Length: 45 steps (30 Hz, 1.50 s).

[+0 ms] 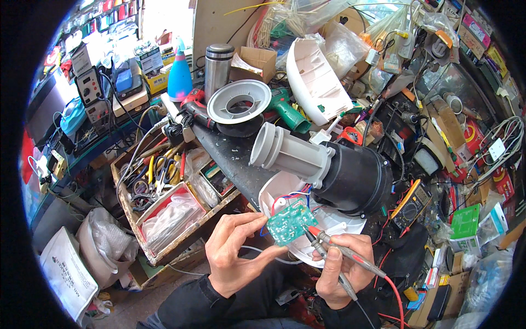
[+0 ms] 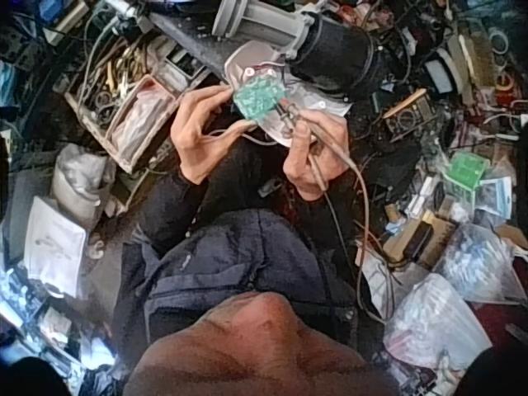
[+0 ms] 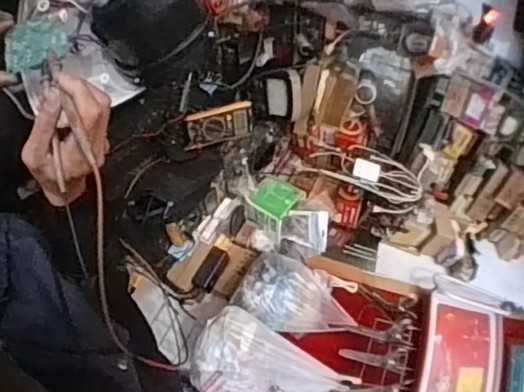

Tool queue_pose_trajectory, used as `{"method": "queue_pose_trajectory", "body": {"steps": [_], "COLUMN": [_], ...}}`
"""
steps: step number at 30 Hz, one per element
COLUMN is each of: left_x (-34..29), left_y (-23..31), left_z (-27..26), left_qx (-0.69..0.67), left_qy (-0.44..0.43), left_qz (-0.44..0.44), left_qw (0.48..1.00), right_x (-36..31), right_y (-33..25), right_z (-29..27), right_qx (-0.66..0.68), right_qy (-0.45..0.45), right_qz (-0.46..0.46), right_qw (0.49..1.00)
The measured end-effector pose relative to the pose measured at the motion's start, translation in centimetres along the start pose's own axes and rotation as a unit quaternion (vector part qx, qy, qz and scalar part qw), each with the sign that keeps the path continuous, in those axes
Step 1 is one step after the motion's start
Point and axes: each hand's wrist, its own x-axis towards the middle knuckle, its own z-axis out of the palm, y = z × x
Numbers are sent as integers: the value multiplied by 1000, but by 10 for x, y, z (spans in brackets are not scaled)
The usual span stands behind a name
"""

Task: The person sits on the floor in a workshop and uses a multimeter to test a small green circuit board. They hold the board with one hand and apply the multimeter probes to various points on the board with the other hand.

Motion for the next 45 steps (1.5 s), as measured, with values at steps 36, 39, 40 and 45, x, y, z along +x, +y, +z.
{"method": "queue_pose_trajectory", "body": {"steps": [36,39,40,45], "left_x": [-1,-1,-1,-1], "left_y": [-3,-3,-3,-3], "left_z": [-1,-1,-1,-2], "left_qx": [0,4,4,2], "left_qy": [-13,-16,-16,-19], "left_qz": [-2,-3,0,-3], "left_qw": [1000,1000,1000,1000], "right_x": [-2,-1,-1,-1], "right_y": [14,17,17,17], "right_z": [-7,-8,-7,-7], "right_qx": [-28,-33,-34,-32], "right_qy": [-41,-48,-50,-55], "right_qz": [-90,-90,-88,-83], "right_qw": [995,994,994,995]}}
